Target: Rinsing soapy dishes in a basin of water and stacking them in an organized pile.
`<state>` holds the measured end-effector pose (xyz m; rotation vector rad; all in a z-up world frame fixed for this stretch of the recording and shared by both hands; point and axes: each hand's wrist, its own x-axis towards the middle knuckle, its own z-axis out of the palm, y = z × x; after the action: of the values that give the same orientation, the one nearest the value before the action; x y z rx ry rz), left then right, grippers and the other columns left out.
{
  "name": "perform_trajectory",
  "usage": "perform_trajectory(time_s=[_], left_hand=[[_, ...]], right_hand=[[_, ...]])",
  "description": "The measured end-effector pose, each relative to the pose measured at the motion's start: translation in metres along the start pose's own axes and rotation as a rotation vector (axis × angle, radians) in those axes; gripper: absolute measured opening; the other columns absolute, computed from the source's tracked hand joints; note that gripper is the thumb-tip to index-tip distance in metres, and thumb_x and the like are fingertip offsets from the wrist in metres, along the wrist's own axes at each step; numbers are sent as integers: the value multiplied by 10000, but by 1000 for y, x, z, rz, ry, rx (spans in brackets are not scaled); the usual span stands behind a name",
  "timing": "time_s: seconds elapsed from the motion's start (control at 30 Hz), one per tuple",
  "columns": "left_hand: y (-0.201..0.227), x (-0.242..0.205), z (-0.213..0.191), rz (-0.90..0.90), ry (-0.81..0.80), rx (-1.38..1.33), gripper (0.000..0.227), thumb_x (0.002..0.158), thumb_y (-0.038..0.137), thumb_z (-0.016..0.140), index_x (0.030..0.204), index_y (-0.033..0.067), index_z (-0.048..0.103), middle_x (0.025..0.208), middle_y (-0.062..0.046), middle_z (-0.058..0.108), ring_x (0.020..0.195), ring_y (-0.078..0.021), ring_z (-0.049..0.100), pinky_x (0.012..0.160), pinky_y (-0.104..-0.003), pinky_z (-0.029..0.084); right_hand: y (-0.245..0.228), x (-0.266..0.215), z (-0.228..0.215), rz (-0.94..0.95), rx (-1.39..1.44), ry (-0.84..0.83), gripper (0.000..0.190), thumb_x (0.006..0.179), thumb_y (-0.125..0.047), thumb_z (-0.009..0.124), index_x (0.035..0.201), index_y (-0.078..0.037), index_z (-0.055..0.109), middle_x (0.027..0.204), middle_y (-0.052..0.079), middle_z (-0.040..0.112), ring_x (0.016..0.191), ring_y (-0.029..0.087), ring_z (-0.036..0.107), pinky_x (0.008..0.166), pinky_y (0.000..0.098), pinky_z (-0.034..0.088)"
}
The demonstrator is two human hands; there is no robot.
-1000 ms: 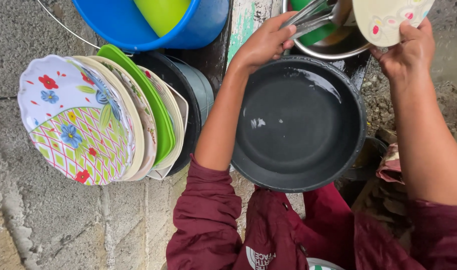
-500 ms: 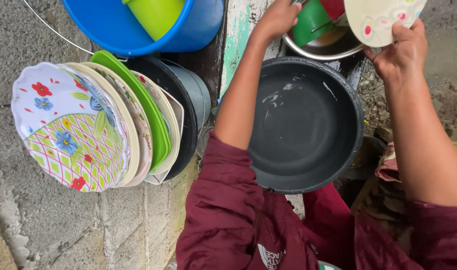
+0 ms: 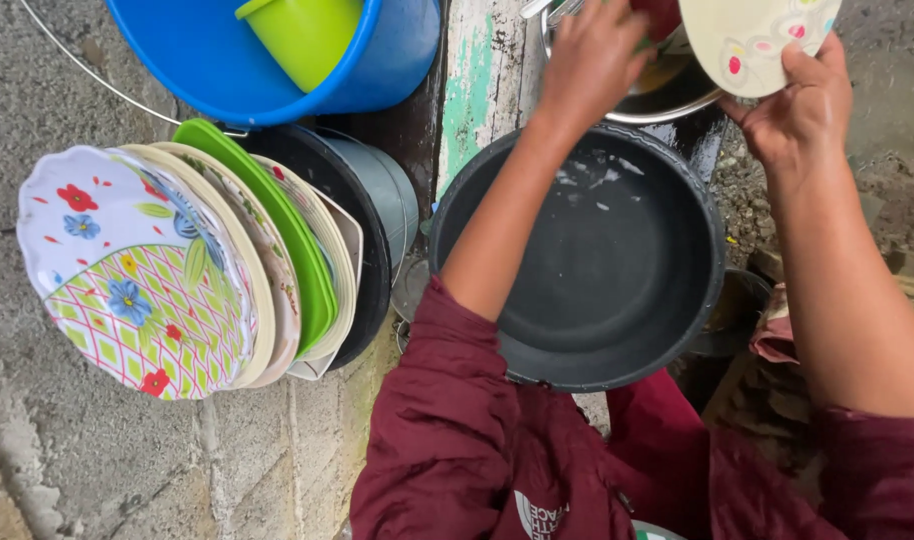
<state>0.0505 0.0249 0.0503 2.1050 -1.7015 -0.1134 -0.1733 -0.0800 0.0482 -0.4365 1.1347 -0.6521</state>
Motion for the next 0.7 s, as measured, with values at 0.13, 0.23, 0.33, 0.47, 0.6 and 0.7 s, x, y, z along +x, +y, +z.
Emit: perform_trajectory(time_s=[0.13,0.23,0.33,0.47,0.6,0.7], left_hand=[[19,-18,28,115,47,96,142,757,-1,683,881,68,701,816,-89,632,639,-350,657,610,-494,543],[33,-26,42,-6,-54,55,281,799,-87,640,1032,70,646,668,-85,618,553,-416,686,460,-537,534],[39,-19,59,32,102,299,91,701,154,695,677,233,733,686,1,684,680,-268,664,684,-438,448],[22,-8,82,89,145,341,48,644,221,719,633,227,765,998,-41,602,929,-323,524,717,-461,393],[8,-5,76,282,195,214,141,772,181,682,855,272,750,800,-25,583,831,-322,549,670,-459,395],[23,-3,16,263,185,104,224,841,209,757,1054,147,730,1097,-88,614,1068,-323,537,777,-466,480]], right_hand=[[0,6,-2,16,45,-12,390,1010,-74,555,1370,-212,611,1428,102,794,1265,383,829,881,610,749],[1,4,-4,44,110,-24,398,1016,-45,543,1378,-201,603,1434,127,787,1265,399,818,876,618,724],[-4,0,4,31,46,7,373,1046,-83,508,1382,-227,582,1443,76,784,1239,353,833,844,543,748],[3,6,-5,26,68,-4,398,1007,-47,550,1368,-208,593,1455,120,766,1275,400,815,875,606,750],[5,14,-15,-1,37,-68,370,1034,-69,550,1371,-219,580,1510,120,728,1329,414,790,903,634,751],[3,5,-12,19,67,-54,381,1032,-45,550,1365,-225,591,1492,108,751,1295,405,810,886,620,744]])
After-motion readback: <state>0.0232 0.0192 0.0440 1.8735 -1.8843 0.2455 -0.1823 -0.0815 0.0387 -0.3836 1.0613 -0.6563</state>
